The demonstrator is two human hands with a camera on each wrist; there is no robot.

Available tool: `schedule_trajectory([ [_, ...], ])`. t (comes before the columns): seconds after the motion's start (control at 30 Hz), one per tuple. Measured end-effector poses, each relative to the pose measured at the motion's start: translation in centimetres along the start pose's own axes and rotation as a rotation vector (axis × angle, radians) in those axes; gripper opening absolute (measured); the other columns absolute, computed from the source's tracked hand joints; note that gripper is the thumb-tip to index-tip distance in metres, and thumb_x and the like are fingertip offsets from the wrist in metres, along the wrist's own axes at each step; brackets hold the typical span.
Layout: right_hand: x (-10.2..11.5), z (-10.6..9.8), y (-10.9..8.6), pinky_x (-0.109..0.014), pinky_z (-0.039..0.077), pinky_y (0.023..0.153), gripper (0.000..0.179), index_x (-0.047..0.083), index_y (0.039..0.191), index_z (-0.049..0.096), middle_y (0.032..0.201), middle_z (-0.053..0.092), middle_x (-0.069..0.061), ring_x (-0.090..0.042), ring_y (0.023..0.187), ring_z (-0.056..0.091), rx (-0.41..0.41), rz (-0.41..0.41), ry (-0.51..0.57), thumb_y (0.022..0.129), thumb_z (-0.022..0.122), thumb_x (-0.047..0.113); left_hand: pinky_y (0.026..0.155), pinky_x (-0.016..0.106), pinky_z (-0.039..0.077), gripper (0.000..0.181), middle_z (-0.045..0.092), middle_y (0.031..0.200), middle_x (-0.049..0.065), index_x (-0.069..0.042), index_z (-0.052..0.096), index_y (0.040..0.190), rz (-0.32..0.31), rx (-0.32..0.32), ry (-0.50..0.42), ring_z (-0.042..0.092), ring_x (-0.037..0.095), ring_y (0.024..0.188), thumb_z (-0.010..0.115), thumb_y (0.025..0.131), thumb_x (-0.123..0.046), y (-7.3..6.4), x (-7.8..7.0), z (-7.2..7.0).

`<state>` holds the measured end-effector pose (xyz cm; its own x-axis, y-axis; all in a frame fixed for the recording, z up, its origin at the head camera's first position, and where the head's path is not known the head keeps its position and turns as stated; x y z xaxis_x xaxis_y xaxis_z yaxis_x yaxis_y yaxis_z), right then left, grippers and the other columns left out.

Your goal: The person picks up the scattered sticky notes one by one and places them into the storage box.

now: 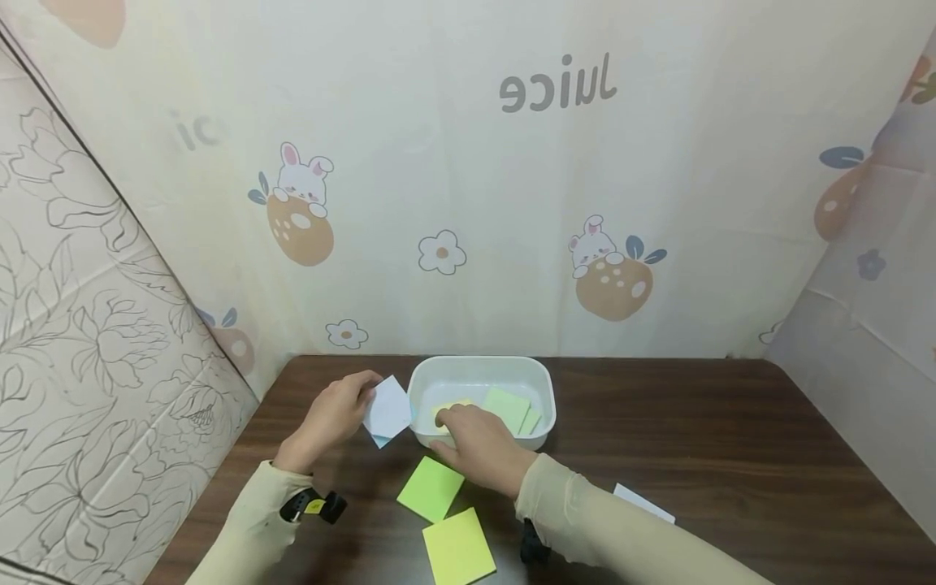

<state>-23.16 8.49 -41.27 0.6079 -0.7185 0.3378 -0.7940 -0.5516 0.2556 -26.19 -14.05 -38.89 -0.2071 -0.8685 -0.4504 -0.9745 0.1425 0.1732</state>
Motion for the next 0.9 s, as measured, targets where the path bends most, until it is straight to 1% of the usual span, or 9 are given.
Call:
schedule_trajectory([
  [0.17,-0.2,-0.3,-0.1,-0.034,0.054,0.076,0.025,0.009,0.112,0.069,0.103,0.072,-0.001,-0.014,0.09,0.066,0.007,0.021,0.003,0.095,0.07,0.027,0.073,0.042,0.056,0.022,0.075,0.111,0.014,-0.005,0.068,0.121,0.018,0.004,-0.003,0.069,0.022,0.087,0.058,0.1,-0.005,0.4,-0.5,0.2],
  [0.3,-0.4,-0.4,-0.1,-0.035,0.054,0.076,0.025,0.009,0.112,0.069,0.103,0.073,-0.003,-0.015,0.091,0.066,0.005,0.018,-0.007,0.095,0.071,0.027,0.073,0.041,0.056,0.022,0.075,0.11,0.013,-0.005,0.068,0.12,0.035,0.003,-0.008,0.07,0.022,0.086,0.058,0.1,-0.005,0.6,-0.9,0.4],
  [0.5,-0.8,-0.5,-0.2,-0.036,0.055,0.077,0.024,0.009,0.11,0.07,0.104,0.073,-0.004,-0.016,0.092,0.067,-0.009,0.017,-0.015,0.094,0.072,0.026,0.073,0.041,0.057,0.021,0.075,0.109,0.013,-0.006,0.069,0.118,0.039,0.006,-0.007,0.069,0.021,0.085,0.058,0.1,-0.005,0.9,-1.4,0.6],
  [0.67,-1.2,-0.6,-0.3,-0.035,0.055,0.078,0.023,0.012,0.11,0.07,0.104,0.073,-0.001,-0.016,0.093,0.068,-0.018,0.039,-0.03,0.094,0.072,0.028,0.075,0.041,0.057,0.021,0.075,0.11,0.013,-0.006,0.069,0.119,0.048,0.011,-0.002,0.069,0.022,0.087,0.058,0.101,-0.006,1.3,-1.6,0.9],
  [0.9,-1.8,-0.8,-0.4,-0.037,0.056,0.079,0.021,0.012,0.109,0.07,0.105,0.073,-0.003,-0.017,0.093,0.068,-0.029,0.056,-0.026,0.093,0.073,0.026,0.074,0.04,0.057,0.021,0.075,0.111,0.012,-0.007,0.069,0.12,0.056,0.015,-0.003,0.069,0.022,0.088,0.058,0.101,-0.007,1.7,-2.0,1.2],
])
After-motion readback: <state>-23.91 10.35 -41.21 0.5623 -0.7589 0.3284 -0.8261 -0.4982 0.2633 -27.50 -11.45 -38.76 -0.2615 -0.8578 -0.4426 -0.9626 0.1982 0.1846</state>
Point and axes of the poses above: each hand's wrist, its own y-axis towards the middle knuckle, its own z-axis out of the palm, x = y × z, the point moved 2 cm from there along y, towards the middle knuckle
